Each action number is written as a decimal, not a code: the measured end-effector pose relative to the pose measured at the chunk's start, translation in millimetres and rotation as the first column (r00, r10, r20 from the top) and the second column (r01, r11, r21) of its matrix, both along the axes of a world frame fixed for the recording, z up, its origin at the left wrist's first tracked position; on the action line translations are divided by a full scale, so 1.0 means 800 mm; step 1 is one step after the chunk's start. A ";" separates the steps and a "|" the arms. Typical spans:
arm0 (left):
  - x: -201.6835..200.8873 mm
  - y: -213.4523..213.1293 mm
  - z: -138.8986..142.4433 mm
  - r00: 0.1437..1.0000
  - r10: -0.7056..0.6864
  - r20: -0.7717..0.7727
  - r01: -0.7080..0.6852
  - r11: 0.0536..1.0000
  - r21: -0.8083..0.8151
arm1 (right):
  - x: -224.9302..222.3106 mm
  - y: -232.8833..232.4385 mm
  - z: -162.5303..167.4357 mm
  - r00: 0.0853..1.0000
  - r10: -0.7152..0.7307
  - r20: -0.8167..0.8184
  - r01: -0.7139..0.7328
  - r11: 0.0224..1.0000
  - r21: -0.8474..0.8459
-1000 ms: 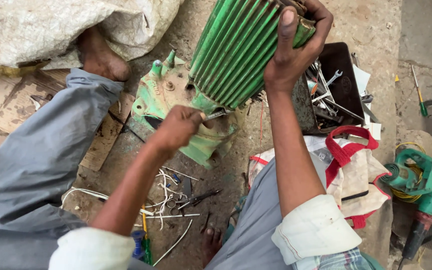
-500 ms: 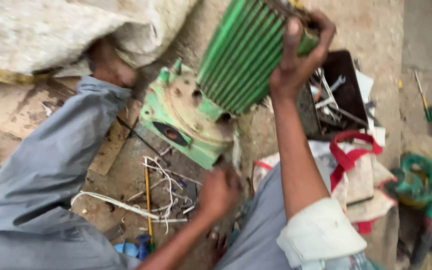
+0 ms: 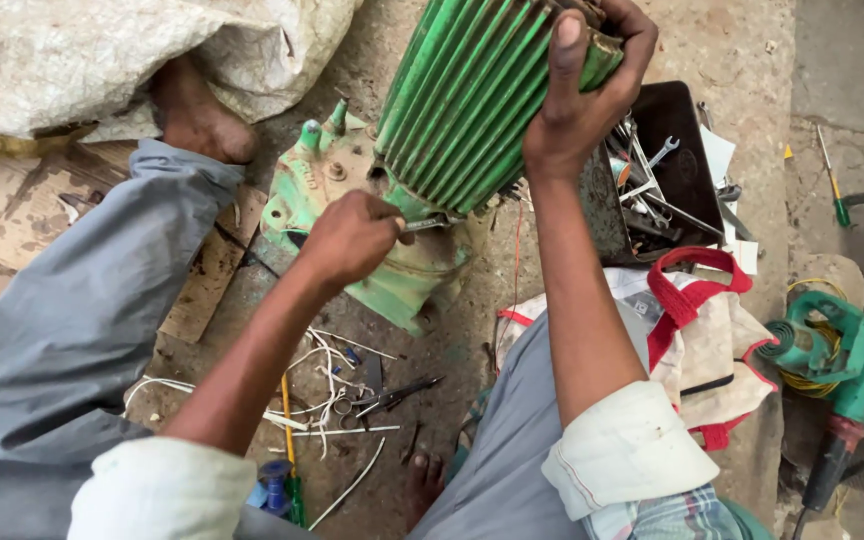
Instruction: The person is sitting on the ground and using a wrench to tighten bolts on a green electric motor. The person holds the motor with one hand and turns the wrench with the other, working on the base of the motor.
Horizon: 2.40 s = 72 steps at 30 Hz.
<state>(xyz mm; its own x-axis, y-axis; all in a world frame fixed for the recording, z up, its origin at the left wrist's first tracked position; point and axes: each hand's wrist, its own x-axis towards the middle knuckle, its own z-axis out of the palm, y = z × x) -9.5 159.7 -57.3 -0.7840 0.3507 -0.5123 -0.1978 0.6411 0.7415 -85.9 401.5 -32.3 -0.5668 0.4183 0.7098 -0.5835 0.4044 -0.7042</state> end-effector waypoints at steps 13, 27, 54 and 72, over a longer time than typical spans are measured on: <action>0.138 0.172 -0.061 0.749 0.638 -0.176 -0.532 0.739 0.414 | -0.002 0.005 0.001 1.000 0.018 0.008 -0.018 1.000 -0.016; 0.094 0.029 -0.038 0.910 0.307 -0.278 -0.273 0.950 0.154 | -0.002 -0.001 0.001 1.000 0.016 0.003 -0.016 0.999 -0.036; 0.147 0.088 -0.054 0.903 0.373 -0.213 -0.351 0.927 0.136 | 0.005 -0.002 0.000 1.000 -0.015 0.007 0.015 1.000 0.018; -0.027 -0.007 -0.045 0.941 0.079 0.330 -0.203 0.911 0.360 | 0.000 0.000 -0.002 0.999 -0.029 -0.031 0.030 0.999 0.038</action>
